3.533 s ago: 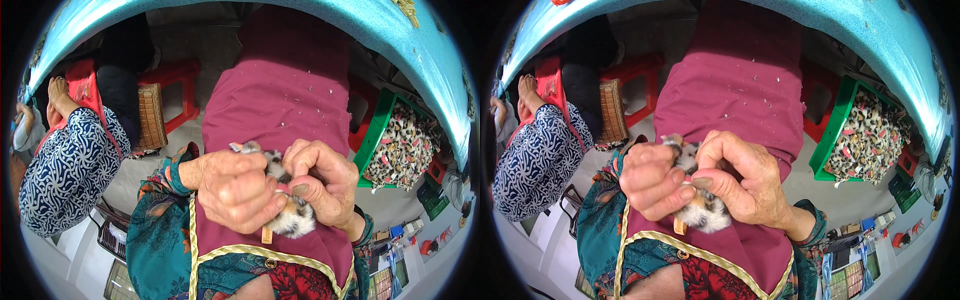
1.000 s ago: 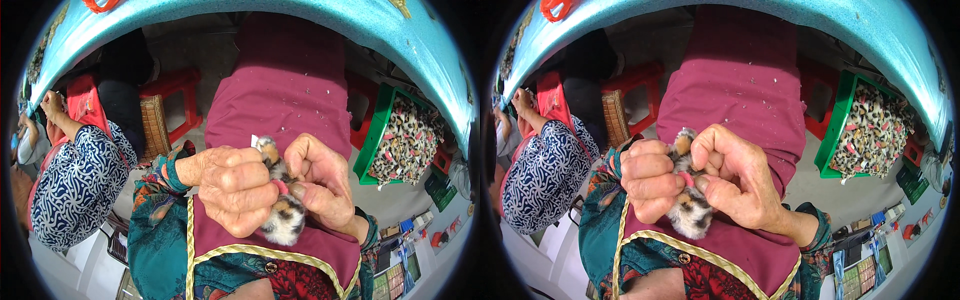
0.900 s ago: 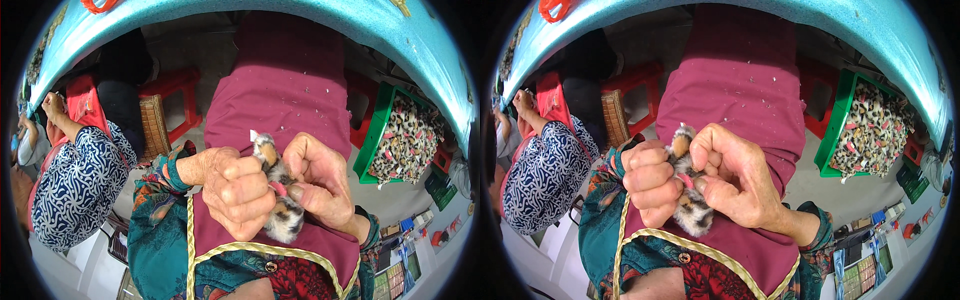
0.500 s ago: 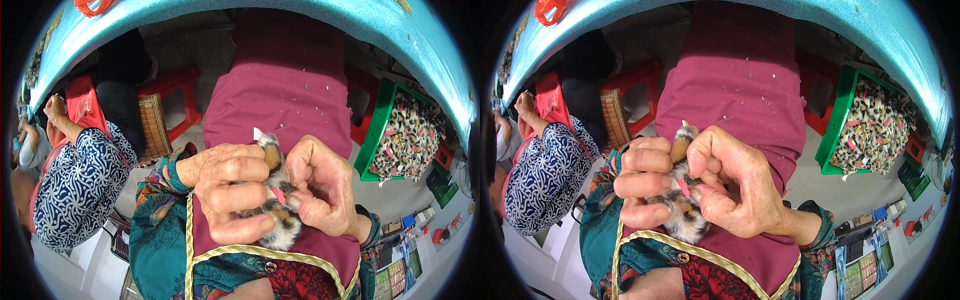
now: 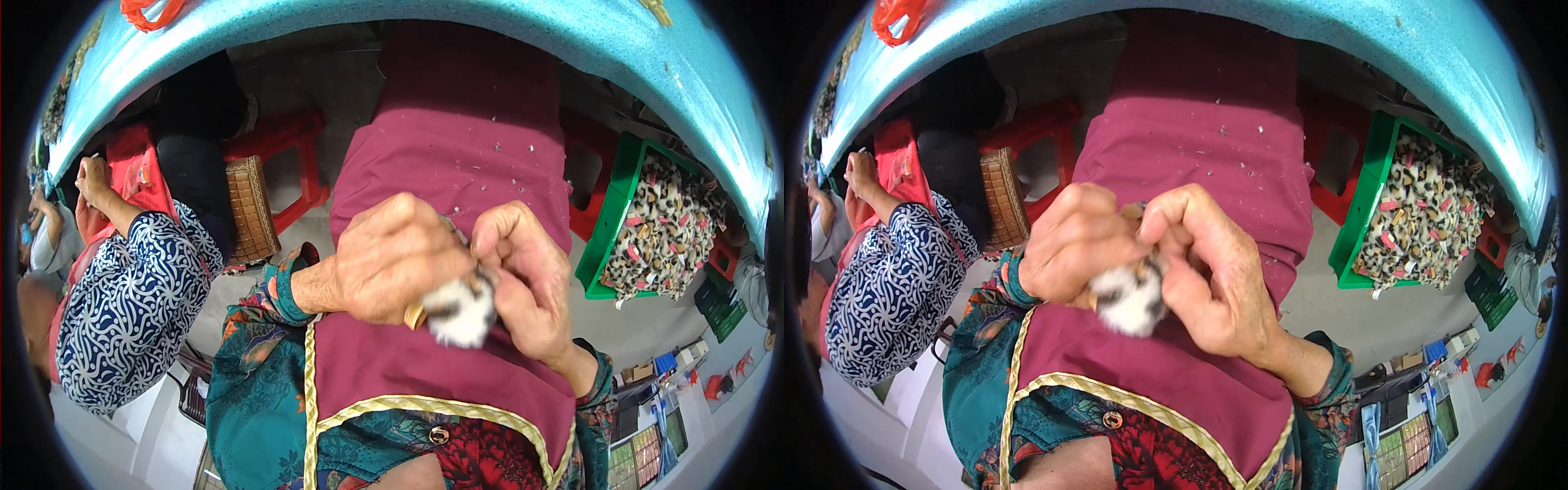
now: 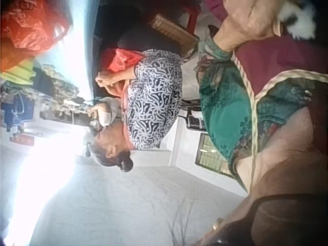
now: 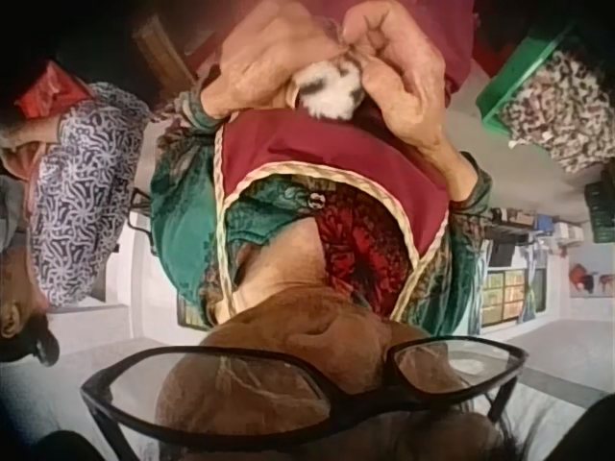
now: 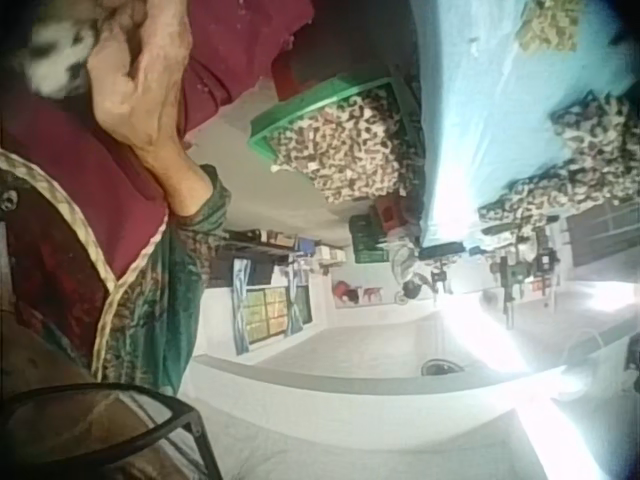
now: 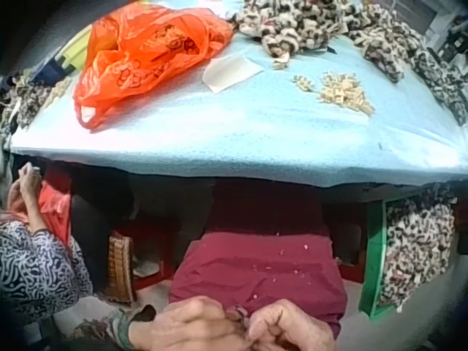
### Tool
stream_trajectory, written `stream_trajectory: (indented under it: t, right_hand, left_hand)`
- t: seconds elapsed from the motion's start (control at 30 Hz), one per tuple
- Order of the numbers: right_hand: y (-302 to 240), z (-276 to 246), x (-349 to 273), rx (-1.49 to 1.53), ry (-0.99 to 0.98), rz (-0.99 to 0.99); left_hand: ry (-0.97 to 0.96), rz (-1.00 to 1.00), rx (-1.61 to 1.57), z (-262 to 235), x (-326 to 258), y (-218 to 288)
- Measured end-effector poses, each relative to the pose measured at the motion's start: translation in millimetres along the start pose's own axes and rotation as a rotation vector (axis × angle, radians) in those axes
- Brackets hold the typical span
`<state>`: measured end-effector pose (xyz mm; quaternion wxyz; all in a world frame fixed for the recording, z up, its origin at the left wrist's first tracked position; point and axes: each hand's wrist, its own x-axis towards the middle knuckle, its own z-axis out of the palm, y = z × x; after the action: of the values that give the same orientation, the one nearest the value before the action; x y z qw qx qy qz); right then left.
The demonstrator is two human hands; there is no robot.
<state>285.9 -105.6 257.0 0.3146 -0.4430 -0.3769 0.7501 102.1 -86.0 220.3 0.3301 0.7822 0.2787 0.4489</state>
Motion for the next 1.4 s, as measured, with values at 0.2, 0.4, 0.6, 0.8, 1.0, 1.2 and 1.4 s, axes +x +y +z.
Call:
stream_trajectory:
  t: [0.2,0.4,0.6,0.8,1.0,1.2,1.4]
  right_hand:
    - [36,-34,3,-0.272,0.022,-0.160]
    - [63,-44,2,-0.409,0.140,-0.241]
    - [76,-46,-8,-0.321,0.354,-0.293]
    - [57,-42,-16,-0.307,0.376,-0.711]
    - [51,-47,-18,-0.346,0.276,-0.727]
    - [41,-40,-12,-0.194,0.297,-0.599]
    - [26,-47,-15,-0.225,0.197,-0.695]
  left_hand:
    - [0.074,-0.221,0.042,36,-17,-17]
    - [0.021,-0.345,0.045,58,-17,-19]
    - [-0.135,-0.126,0.144,65,-15,-16]
    - [-0.168,0.151,0.238,47,10,-2]
    - [-0.174,0.097,0.185,50,6,-4]
    - [-0.202,0.180,0.193,37,17,-2]
    - [-0.214,0.241,0.187,25,41,12]
